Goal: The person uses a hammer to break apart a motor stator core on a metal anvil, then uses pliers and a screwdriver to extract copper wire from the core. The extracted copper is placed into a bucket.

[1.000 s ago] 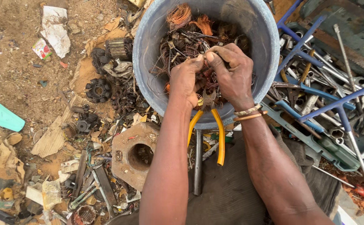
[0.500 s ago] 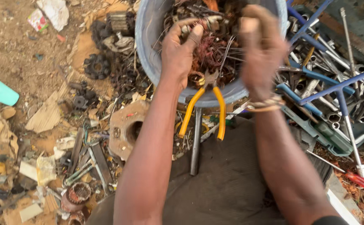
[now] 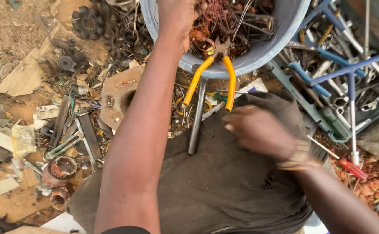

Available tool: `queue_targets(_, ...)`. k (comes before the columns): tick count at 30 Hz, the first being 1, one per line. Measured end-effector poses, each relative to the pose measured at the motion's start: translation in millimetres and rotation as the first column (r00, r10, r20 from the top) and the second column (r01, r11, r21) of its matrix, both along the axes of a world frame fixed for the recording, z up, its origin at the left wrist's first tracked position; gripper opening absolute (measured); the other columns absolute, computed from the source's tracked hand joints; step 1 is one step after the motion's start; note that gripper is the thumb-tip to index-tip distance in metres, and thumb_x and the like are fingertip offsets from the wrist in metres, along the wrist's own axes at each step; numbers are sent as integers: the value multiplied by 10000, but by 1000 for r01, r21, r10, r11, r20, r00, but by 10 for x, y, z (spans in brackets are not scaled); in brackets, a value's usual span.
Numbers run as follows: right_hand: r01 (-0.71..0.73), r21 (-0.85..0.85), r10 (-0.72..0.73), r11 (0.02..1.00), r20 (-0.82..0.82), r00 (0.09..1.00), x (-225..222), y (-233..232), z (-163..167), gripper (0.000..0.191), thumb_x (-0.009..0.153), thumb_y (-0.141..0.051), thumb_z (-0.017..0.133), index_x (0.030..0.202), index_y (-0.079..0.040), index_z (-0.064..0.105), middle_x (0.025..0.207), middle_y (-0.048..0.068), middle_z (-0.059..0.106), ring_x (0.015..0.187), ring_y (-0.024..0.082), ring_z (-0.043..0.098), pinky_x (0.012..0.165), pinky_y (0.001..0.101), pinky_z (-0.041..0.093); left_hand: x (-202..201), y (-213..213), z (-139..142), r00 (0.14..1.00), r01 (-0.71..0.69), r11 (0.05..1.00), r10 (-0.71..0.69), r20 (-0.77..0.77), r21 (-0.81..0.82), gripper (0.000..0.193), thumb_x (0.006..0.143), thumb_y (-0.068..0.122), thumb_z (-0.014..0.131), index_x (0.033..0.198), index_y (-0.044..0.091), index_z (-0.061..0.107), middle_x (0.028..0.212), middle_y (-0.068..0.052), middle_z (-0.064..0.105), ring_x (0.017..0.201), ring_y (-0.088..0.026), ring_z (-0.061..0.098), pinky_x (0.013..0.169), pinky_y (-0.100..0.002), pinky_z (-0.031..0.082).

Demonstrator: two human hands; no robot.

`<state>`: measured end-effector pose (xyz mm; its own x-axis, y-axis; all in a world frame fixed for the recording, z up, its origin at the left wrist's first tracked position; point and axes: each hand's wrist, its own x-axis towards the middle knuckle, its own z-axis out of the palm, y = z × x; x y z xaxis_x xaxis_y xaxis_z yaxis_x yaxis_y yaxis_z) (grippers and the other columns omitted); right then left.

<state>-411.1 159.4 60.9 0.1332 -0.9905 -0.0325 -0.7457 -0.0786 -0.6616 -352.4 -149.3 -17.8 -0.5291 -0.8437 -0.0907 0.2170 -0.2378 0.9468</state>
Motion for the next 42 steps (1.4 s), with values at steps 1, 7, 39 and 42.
queue_targets(1, -42, 187, 73, 981, -162, 984, 126, -99, -165, 225, 867, -120, 665, 1079, -45, 681, 867, 131, 707, 770, 284, 685, 736, 396, 557, -10, 26, 39, 999, -37, 999, 36, 33, 21, 134, 984, 144, 730, 982, 18, 686, 871, -67, 685, 780, -158, 668, 724, -349, 623)
queue_targets(7, -34, 315, 248, 948, -671, 699, 343, -642, -917, 200, 876, -178, 603, 1028, -98, 704, 874, 81, 716, 828, 247, 727, 641, 404, 584, 67, 204, 360, 995, -44, 997, 38, 91, 68, 153, 988, 206, 654, 1059, 73, 686, 857, -24, 726, 713, -124, 699, 625, -314, 584)
queue_targets(39, -11, 531, 176, 847, -262, 949, -916, -647, -709, 368, 843, -244, 681, 1188, -122, 713, 1056, 177, 727, 912, 380, 687, 833, 483, 534, 24, 373, 274, 939, -122, 992, 105, 328, 30, 269, 944, 284, 654, 1135, 110, 732, 1104, -20, 725, 1010, -140, 669, 935, -362, 520)
queue_targets(42, 51, 552, 226, 833, -421, 878, -1121, -363, -225, 240, 906, -240, 642, 1009, -40, 727, 943, 186, 742, 897, 371, 719, 812, 480, 573, -38, 386, 314, 949, -152, 988, 143, 280, 11, 238, 955, 274, 659, 1100, 95, 718, 1065, -32, 736, 973, -137, 663, 889, -340, 513)
